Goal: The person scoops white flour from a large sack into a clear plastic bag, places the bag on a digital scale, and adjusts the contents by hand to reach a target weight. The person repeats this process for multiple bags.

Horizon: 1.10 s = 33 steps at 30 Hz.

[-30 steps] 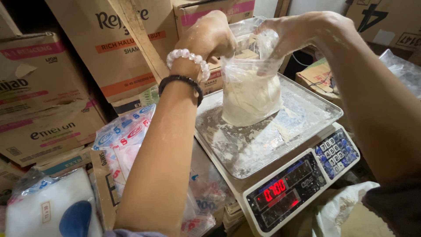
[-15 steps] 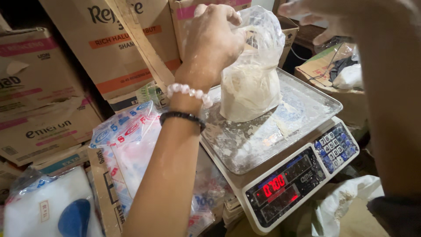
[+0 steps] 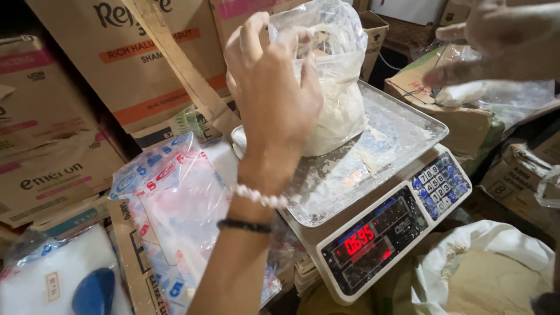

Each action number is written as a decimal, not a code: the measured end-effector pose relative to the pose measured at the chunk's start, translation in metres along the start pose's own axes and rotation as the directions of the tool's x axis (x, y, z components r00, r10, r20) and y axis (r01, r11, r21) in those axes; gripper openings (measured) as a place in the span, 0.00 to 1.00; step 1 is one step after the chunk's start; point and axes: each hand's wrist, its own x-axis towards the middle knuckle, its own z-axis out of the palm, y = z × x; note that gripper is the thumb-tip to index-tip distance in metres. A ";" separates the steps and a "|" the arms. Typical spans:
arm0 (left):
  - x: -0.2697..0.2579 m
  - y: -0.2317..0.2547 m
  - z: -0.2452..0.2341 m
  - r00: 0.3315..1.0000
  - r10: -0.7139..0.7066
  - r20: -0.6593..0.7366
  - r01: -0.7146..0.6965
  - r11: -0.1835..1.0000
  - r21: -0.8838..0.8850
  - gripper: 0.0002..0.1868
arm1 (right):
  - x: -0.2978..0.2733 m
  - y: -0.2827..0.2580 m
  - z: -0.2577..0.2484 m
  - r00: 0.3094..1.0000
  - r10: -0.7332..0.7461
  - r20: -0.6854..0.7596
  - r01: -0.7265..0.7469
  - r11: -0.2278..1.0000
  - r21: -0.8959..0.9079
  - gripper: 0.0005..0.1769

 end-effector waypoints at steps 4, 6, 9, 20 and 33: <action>-0.024 0.016 0.000 1.000 0.012 0.021 -0.012 1.000 -0.008 0.12 | -0.030 -0.013 -0.004 0.991 0.075 0.115 -0.084 0.993 0.079 0.45; -0.039 0.024 -0.001 0.998 0.030 0.055 -0.029 0.999 -0.015 0.13 | -0.046 -0.016 -0.002 0.978 0.105 0.178 -0.128 0.984 0.124 0.47; -0.061 0.039 -0.002 0.993 0.056 0.102 -0.054 0.998 -0.026 0.12 | -0.075 -0.016 0.006 0.949 0.140 0.282 -0.200 0.960 0.195 0.51; -0.128 0.092 0.002 0.953 0.113 0.280 -0.011 0.939 -0.343 0.17 | -0.143 0.034 0.090 0.840 0.245 0.484 -0.437 0.835 0.335 0.49; -0.206 0.141 0.056 0.826 0.382 0.415 -0.074 0.803 -0.591 0.10 | -0.229 0.156 0.269 0.668 0.529 0.524 -0.634 0.773 0.028 0.27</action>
